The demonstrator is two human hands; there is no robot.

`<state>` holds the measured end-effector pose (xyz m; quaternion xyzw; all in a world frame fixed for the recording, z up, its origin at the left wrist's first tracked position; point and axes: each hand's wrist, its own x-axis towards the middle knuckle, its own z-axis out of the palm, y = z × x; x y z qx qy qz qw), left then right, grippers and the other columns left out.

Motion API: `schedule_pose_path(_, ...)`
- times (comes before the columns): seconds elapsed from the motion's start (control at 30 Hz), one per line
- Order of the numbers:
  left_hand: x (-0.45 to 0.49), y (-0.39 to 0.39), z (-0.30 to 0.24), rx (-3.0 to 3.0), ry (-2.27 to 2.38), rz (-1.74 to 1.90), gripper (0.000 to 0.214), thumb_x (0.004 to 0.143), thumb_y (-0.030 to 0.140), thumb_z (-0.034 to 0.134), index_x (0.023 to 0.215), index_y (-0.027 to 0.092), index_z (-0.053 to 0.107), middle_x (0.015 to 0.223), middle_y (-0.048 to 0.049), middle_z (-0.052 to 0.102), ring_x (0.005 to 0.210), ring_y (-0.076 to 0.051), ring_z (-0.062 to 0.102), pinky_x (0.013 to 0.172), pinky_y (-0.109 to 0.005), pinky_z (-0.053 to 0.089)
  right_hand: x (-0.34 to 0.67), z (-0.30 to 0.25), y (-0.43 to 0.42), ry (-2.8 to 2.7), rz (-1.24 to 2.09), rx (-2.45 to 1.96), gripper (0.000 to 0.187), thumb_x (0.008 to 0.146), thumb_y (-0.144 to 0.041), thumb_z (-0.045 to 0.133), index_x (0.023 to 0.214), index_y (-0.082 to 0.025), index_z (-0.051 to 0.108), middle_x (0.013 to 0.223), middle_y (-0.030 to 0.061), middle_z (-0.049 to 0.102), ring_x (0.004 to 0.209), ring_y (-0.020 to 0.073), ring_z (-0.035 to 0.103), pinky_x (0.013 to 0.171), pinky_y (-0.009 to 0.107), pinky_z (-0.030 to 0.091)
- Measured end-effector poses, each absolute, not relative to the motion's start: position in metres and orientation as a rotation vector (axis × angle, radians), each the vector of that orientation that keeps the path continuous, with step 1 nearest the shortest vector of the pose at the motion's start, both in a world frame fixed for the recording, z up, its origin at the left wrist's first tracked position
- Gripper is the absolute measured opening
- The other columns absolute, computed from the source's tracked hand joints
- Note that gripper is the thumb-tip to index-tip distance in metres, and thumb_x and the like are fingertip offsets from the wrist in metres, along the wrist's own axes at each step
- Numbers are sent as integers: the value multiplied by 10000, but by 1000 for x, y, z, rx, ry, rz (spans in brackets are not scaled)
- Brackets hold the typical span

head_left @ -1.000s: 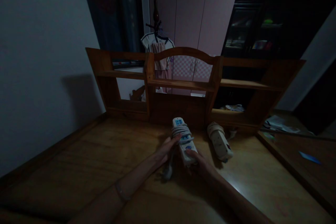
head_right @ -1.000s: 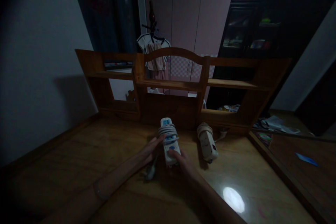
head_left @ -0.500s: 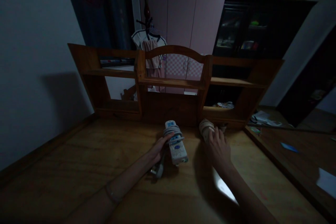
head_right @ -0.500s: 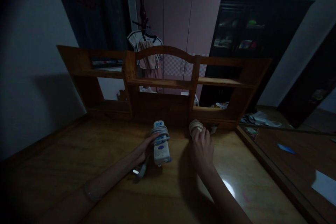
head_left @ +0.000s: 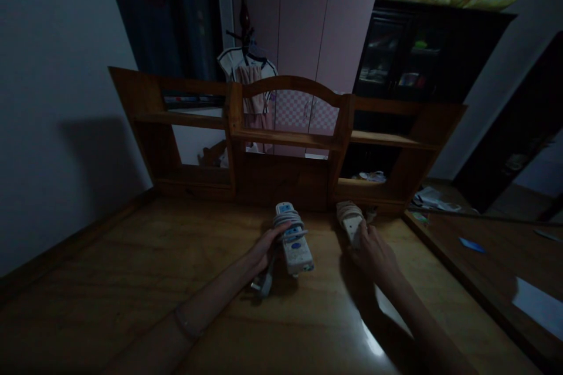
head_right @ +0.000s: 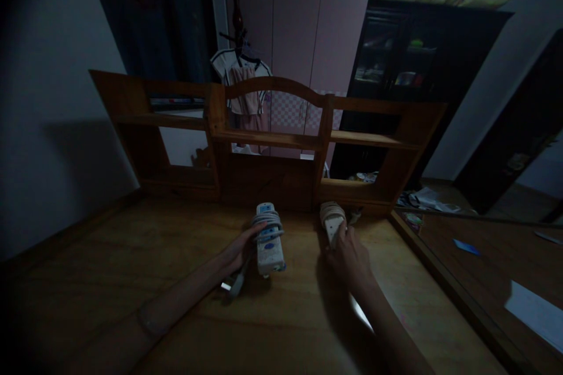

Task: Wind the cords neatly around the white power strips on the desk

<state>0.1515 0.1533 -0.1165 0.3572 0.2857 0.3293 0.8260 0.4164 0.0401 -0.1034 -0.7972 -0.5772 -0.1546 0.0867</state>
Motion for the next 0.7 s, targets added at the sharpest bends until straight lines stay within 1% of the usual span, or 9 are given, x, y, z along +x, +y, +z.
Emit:
schedule_pose_path(0.07, 152, 154, -118, 754, 610, 712, 365, 759, 365, 705, 1039, 132, 674, 1008, -100, 714, 871, -228, 683, 857, -351, 525, 427, -104, 40, -1714, -377, -2347, 684, 849, -437, 504, 1361, -16, 334, 1135, 197, 554, 1022, 286, 558, 789, 319, 438)
schedule_pose_path(0.13, 152, 155, -120, 742, 610, 719, 373, 755, 368, 708, 1041, 132, 669, 996, -99, 715, 864, -227, 686, 852, -351, 527, 436, -104, 41, -1689, -308, -2345, 648, 864, -456, 481, 1331, -20, 372, 1121, 193, 568, 1031, 282, 557, 821, 317, 423)
schedule_pose_path(0.23, 152, 156, -122, 715, 616, 691, 399, 756, 377, 706, 1072, 140, 651, 994, -94, 715, 869, -233, 688, 848, -365, 532, 440, -102, 43, -1631, -229, -2360, 579, 876, -450, 464, 1273, -30, 435, 1113, 198, 581, 995, 272, 577, 814, 309, 414)
schedule_pose_path(0.3, 152, 157, -121, 703, 617, 678, 408, 763, 377, 699, 1096, 149, 638, 1024, -92, 708, 908, -239, 681, 860, -371, 529, 438, -101, 44, -1608, -204, -2349, 543, 885, -441, 452, 1237, -29, 467, 1106, 205, 588, 967, 266, 589, 803, 307, 411)
schedule_pose_path(0.43, 151, 156, -118, 692, 632, 670, 413, 771, 380, 689, 1106, 145, 633, 1080, -105, 691, 970, -248, 665, 889, -371, 520, 437, -101, 43, -1593, -188, -2303, 516, 891, -435, 445, 1213, -35, 491, 1099, 207, 595, 959, 264, 596, 805, 308, 409)
schedule_pose_path(0.57, 151, 156, -117, 690, 612, 651, 407, 776, 386, 681, 1101, 144, 640, 1098, -109, 685, 1001, -256, 655, 893, -367, 521, 437, -103, 42, -1605, -176, -2286, 530, 892, -424, 442, 1250, -34, 471, 1111, 200, 590, 972, 263, 594, 822, 308, 411)
schedule_pose_path(0.7, 151, 157, -119, 674, 631, 671, 408, 765, 374, 697, 1100, 147, 639, 1084, -100, 691, 965, -246, 666, 887, -366, 525, 425, -107, 40, -1632, -253, -2291, 623, 877, -429, 463, 1333, -12, 383, 1172, 220, 551, 1027, 280, 567, 837, 315, 418)
